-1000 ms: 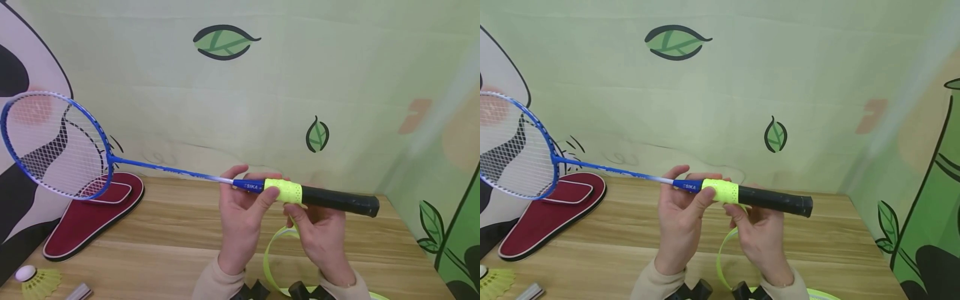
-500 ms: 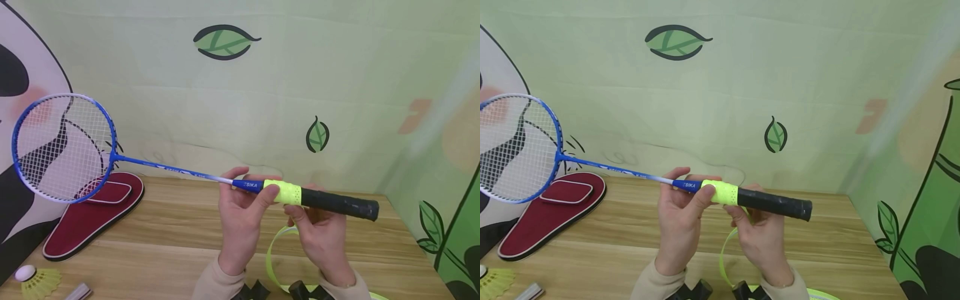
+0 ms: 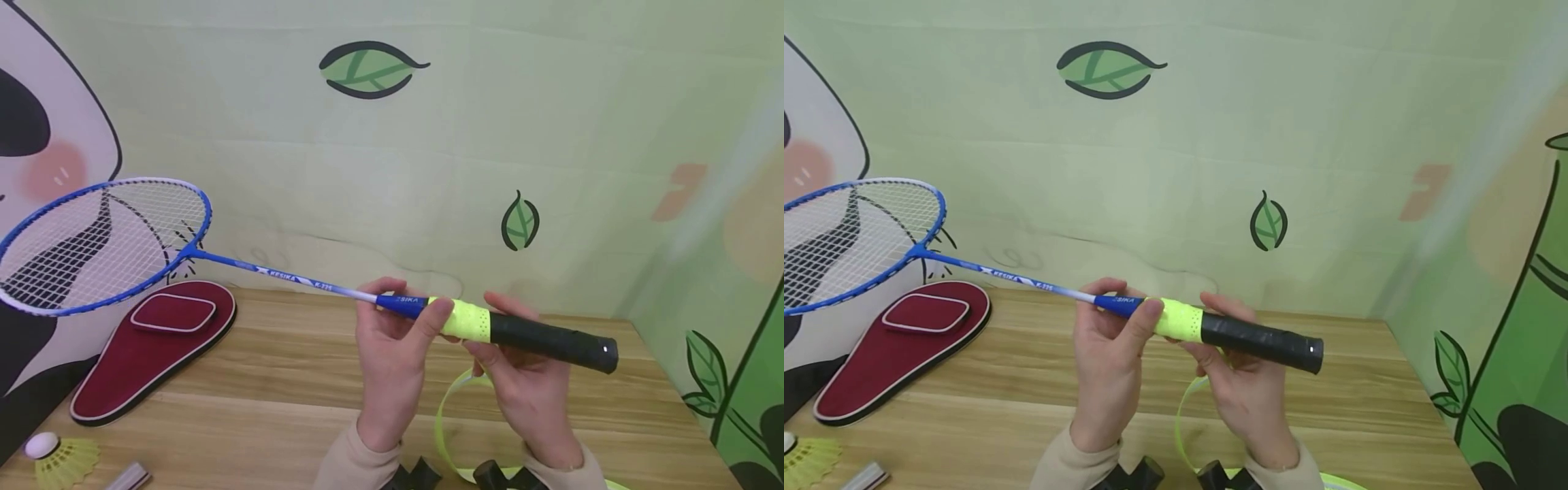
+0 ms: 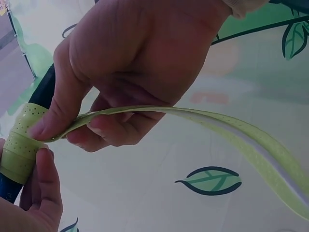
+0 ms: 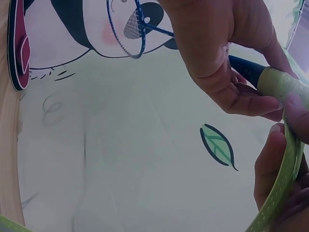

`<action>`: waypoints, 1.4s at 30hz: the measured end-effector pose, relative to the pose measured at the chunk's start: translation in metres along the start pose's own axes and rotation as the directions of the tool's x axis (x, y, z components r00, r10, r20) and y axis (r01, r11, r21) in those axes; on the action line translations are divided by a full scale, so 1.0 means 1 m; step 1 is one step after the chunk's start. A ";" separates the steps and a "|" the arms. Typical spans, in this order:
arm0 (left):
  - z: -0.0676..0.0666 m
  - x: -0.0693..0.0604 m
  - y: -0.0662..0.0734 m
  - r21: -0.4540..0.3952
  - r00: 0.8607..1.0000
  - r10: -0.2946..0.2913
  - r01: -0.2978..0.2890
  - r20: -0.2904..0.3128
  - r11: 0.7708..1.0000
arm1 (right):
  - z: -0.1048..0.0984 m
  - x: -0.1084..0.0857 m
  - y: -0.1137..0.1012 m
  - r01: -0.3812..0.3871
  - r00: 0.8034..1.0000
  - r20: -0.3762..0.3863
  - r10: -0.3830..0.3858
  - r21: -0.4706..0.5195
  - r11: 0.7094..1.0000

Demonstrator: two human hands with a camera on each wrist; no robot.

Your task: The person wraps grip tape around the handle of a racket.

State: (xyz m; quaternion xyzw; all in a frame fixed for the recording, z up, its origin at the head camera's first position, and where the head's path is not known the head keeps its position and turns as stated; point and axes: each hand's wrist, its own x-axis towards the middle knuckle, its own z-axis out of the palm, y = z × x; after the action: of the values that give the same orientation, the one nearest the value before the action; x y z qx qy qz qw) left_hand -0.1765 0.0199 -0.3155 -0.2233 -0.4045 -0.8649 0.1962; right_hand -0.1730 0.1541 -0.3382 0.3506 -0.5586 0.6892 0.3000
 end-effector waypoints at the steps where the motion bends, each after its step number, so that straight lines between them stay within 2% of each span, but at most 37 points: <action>1: 0.000 0.000 0.000 -0.002 1.000 -0.003 0.003 -0.003 1.000 | 0.000 0.000 0.000 0.000 1.000 0.005 0.000 -0.002 1.000; 7: -0.001 0.001 0.000 0.018 1.000 -0.020 0.020 -0.022 1.000 | 0.002 -0.001 -0.001 -0.010 1.000 0.006 0.011 -0.024 1.000; 10: -0.001 0.001 0.000 0.009 1.000 -0.023 0.023 -0.009 1.000 | 0.004 -0.002 0.000 -0.005 1.000 -0.012 0.005 -0.017 1.000; 13: 0.000 0.001 -0.001 -0.056 0.999 -0.005 0.008 0.046 0.998 | 0.005 -0.002 0.002 0.008 0.999 -0.032 -0.008 0.014 1.000; 15: 0.001 0.001 -0.001 -0.126 0.994 0.019 -0.005 0.108 0.992 | 0.005 -0.001 0.003 0.013 0.999 -0.038 -0.012 0.032 0.999; 18: 0.002 0.001 -0.002 -0.219 0.974 0.083 -0.036 0.211 0.975 | 0.004 0.000 0.003 0.021 0.999 -0.045 -0.019 0.039 0.999; 22: 0.001 0.002 -0.003 -0.243 0.946 0.143 -0.071 0.291 0.967 | 0.002 0.002 0.003 0.023 0.999 -0.047 -0.022 0.012 1.000; 26: 0.000 0.002 -0.002 -0.216 0.943 0.151 -0.088 0.297 0.972 | 0.000 0.002 0.002 0.008 0.999 -0.038 -0.009 -0.019 1.000; 34: -0.001 0.001 -0.002 -0.160 0.957 0.126 -0.086 0.260 0.983 | -0.002 0.004 0.002 0.004 1.000 -0.014 -0.005 -0.024 1.000; 42: -0.001 0.001 -0.002 -0.137 0.965 0.126 -0.096 0.231 0.986 | -0.001 0.004 0.003 0.010 1.000 -0.013 -0.010 -0.008 1.000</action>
State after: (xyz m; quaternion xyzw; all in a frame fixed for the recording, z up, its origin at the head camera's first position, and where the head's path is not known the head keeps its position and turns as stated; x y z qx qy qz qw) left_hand -0.1789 0.0200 -0.3169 -0.3599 -0.3572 -0.8429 0.1799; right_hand -0.1776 0.1550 -0.3365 0.3478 -0.5578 0.6876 0.3083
